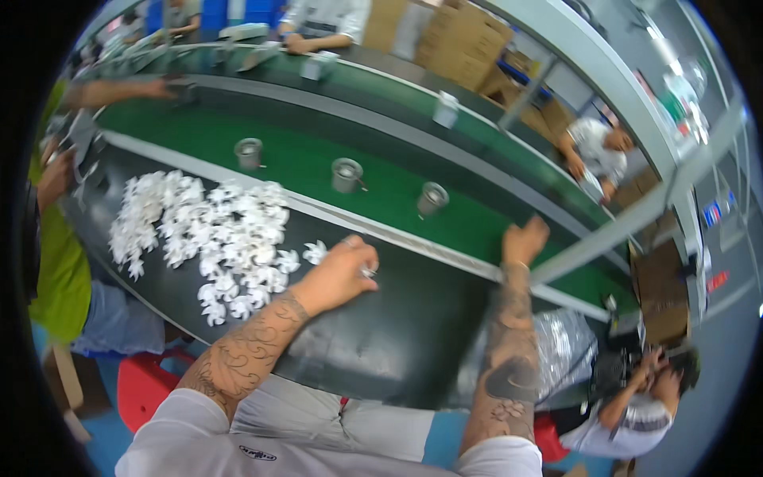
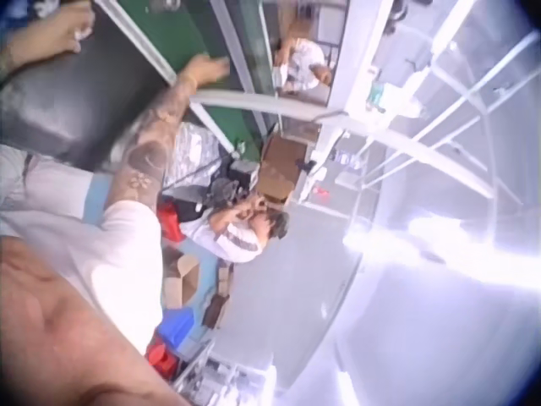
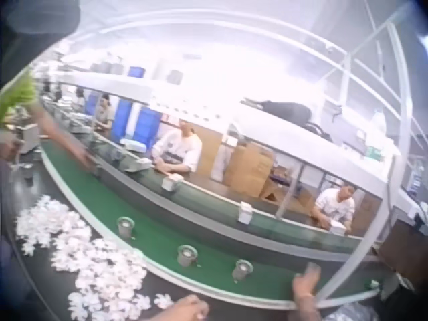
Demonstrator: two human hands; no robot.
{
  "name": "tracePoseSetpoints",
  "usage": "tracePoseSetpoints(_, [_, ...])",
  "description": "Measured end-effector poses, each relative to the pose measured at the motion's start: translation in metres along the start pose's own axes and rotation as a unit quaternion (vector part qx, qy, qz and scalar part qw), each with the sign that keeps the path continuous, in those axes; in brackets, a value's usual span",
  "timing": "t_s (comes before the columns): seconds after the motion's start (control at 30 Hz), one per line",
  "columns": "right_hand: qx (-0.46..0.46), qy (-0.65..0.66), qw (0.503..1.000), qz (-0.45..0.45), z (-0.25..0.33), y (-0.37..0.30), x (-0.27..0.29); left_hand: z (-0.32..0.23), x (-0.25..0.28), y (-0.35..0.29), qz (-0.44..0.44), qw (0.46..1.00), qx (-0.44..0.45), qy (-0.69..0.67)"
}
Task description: Assembling small white plastic inserts into cylindrical metal housings at a manual assembly station.
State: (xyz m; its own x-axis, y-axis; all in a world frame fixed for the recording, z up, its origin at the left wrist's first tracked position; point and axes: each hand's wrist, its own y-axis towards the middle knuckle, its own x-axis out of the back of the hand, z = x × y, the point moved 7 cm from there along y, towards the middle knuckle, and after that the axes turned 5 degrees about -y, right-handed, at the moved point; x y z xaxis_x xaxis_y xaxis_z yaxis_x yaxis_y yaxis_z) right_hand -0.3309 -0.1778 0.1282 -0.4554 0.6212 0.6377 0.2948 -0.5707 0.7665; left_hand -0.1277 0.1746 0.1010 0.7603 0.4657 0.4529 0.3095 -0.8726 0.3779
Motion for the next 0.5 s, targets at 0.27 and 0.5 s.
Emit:
tracePoseSetpoints(0.27, [-0.581, -0.050, 0.806, 0.098, -0.251, -0.003, -0.116, -0.012, -0.024, 0.008, -0.023, 0.997, -0.063, 0.041])
tracePoseSetpoints(0.5, [-0.170, 0.141, 0.967, 0.123, -0.078, 0.000, -0.099, -0.006, -0.023, -0.003, -0.056, 0.993, -0.106, -0.009])
